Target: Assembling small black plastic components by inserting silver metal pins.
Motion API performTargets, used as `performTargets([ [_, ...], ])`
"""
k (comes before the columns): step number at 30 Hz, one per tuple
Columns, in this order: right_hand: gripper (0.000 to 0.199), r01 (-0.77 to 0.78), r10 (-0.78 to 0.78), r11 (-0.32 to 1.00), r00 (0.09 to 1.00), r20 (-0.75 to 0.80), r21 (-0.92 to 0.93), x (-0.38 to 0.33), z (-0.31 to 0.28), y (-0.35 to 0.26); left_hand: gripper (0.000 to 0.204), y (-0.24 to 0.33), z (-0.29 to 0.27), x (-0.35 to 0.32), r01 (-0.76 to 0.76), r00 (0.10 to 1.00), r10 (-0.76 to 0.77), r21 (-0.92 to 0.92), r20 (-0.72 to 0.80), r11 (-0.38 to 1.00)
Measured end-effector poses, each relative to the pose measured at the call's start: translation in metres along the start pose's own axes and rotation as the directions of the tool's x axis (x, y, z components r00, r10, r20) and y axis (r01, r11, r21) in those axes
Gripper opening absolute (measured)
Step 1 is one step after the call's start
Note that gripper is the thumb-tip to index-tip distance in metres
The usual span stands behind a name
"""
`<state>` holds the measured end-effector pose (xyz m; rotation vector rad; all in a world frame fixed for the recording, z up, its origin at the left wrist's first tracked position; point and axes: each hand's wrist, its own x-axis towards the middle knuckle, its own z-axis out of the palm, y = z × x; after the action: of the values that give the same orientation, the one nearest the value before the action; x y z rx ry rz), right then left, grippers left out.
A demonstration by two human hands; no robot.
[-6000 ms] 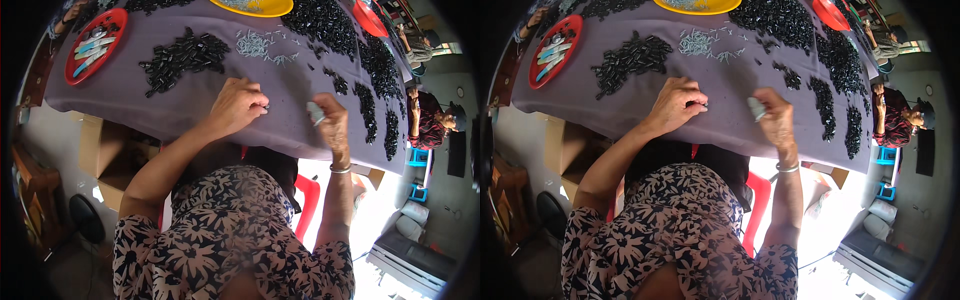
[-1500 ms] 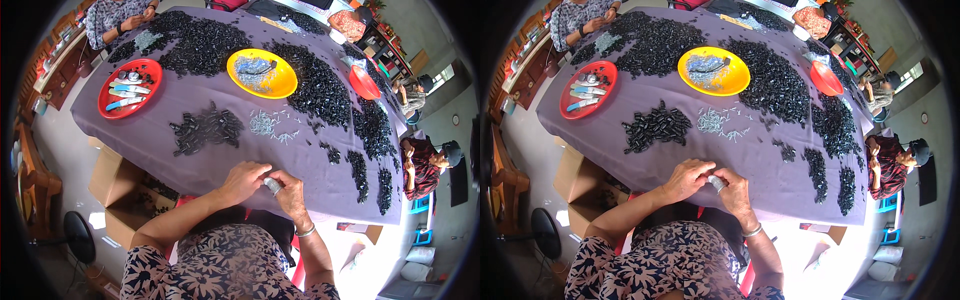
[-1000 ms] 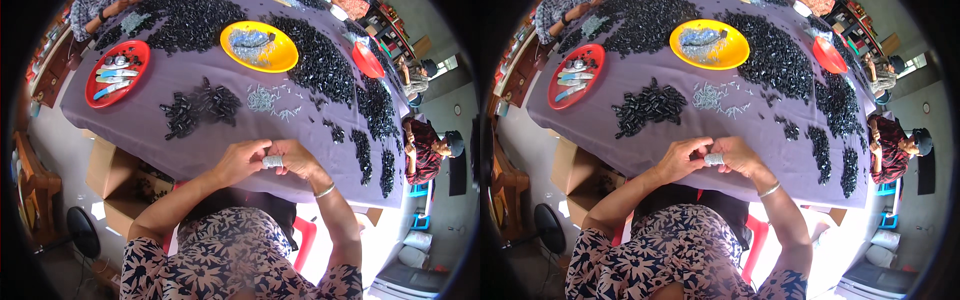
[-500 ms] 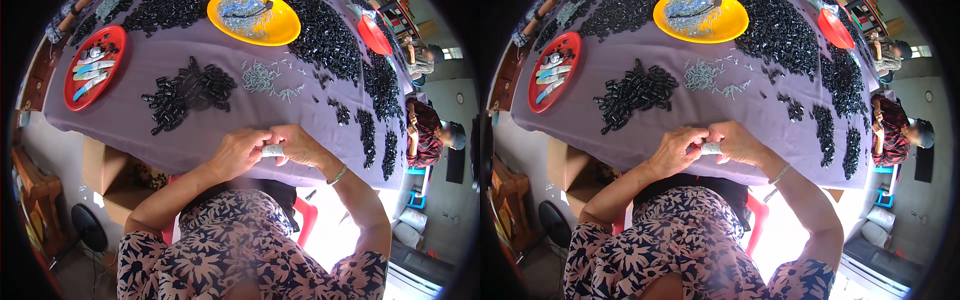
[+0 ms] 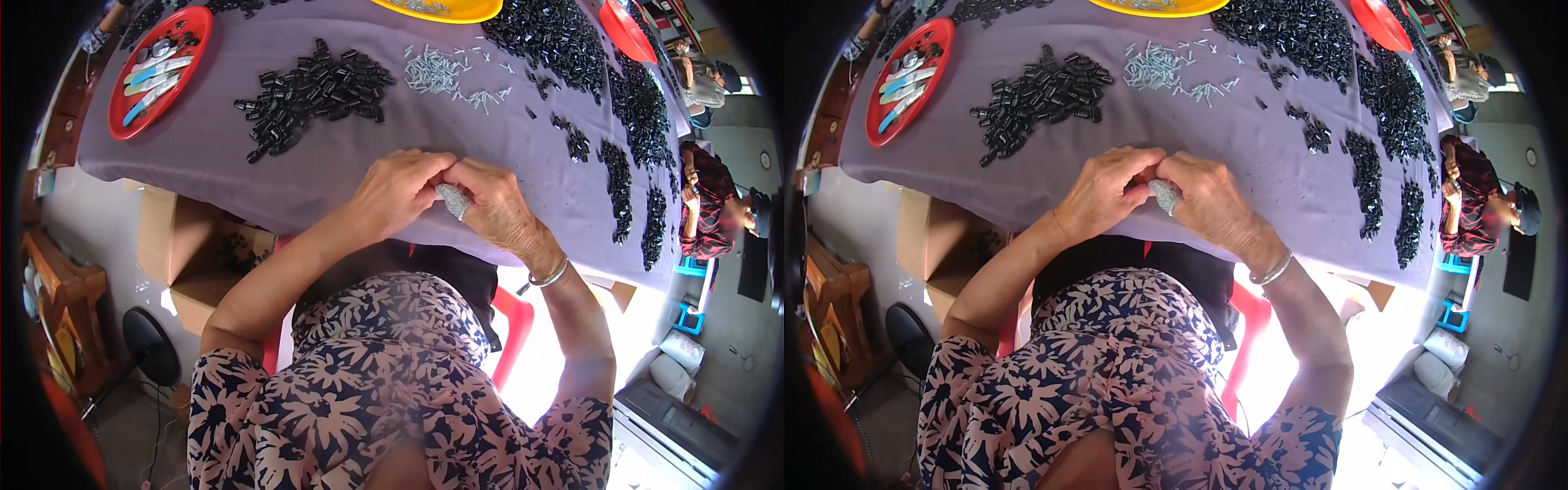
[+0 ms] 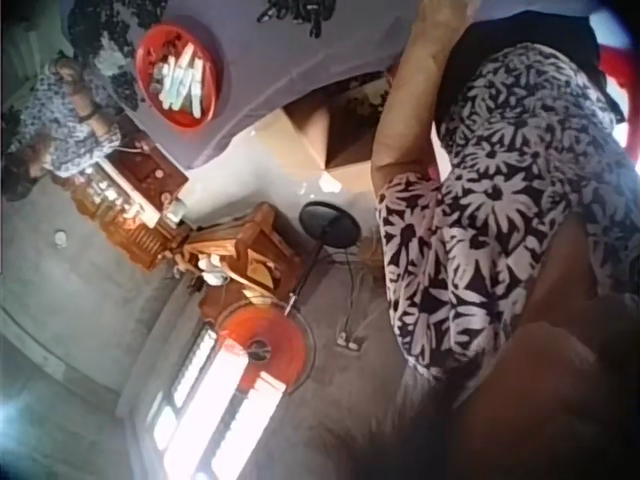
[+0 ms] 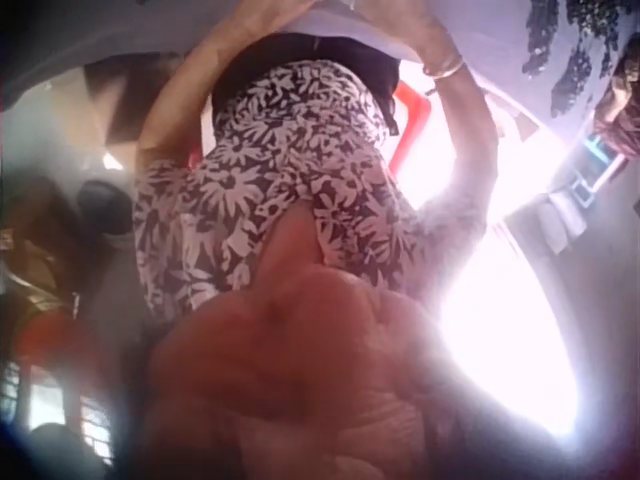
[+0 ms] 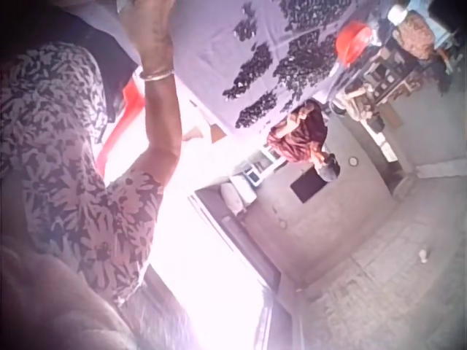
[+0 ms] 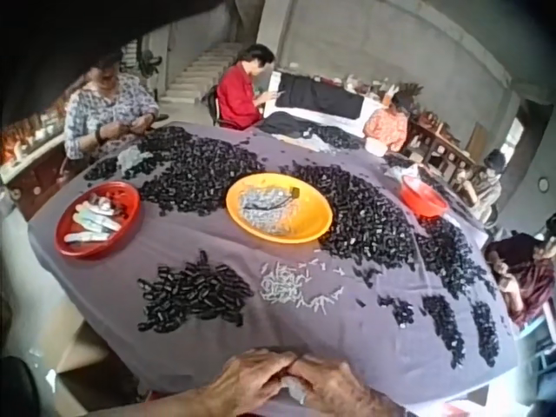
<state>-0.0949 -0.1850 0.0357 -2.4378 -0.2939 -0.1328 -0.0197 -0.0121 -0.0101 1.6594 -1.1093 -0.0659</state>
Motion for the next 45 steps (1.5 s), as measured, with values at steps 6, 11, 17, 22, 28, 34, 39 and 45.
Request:
performTargets([
  [6,0.021,0.122,-0.114,0.978,0.992,0.058,-0.171,-0.005,-0.002,-0.003,0.052,0.008,-0.005,0.004,-0.022,0.995,0.010,0.119,0.101,0.993],
  [11,0.027,0.157,-0.119,0.954,0.980,0.161,-0.254,-0.001,-0.012,-0.017,0.058,0.008,-0.008,0.002,-0.057,0.991,0.030,0.201,0.134,0.978],
  [17,0.034,0.227,-0.188,0.953,0.963,0.193,-0.201,-0.002,-0.011,-0.015,0.058,0.003,-0.007,-0.001,-0.036,0.994,0.018,0.165,0.109,0.986],
  [22,0.032,0.187,-0.136,0.927,0.976,0.172,-0.325,-0.006,-0.006,-0.022,0.060,-0.002,-0.008,-0.002,0.030,0.994,-0.038,0.072,0.107,0.997],
  [28,0.024,0.208,-0.167,0.935,0.973,0.158,-0.289,-0.003,-0.006,-0.018,0.058,0.001,-0.002,-0.004,-0.005,0.999,0.000,0.135,0.037,0.991],
  [34,0.032,0.058,-0.036,0.961,0.996,0.087,-0.269,-0.018,0.000,-0.021,0.060,0.006,0.000,-0.007,0.030,0.996,-0.039,0.112,0.080,0.993],
  [39,0.032,0.065,-0.040,0.957,0.995,0.095,-0.283,-0.019,0.000,-0.025,0.056,0.004,0.006,-0.011,-0.003,1.000,0.001,0.115,0.016,0.993],
  [45,0.020,0.016,-0.017,0.998,1.000,-0.005,-0.068,-0.015,-0.002,-0.016,0.059,-0.006,-0.001,-0.006,-0.045,0.996,0.044,0.008,0.080,0.999],
])
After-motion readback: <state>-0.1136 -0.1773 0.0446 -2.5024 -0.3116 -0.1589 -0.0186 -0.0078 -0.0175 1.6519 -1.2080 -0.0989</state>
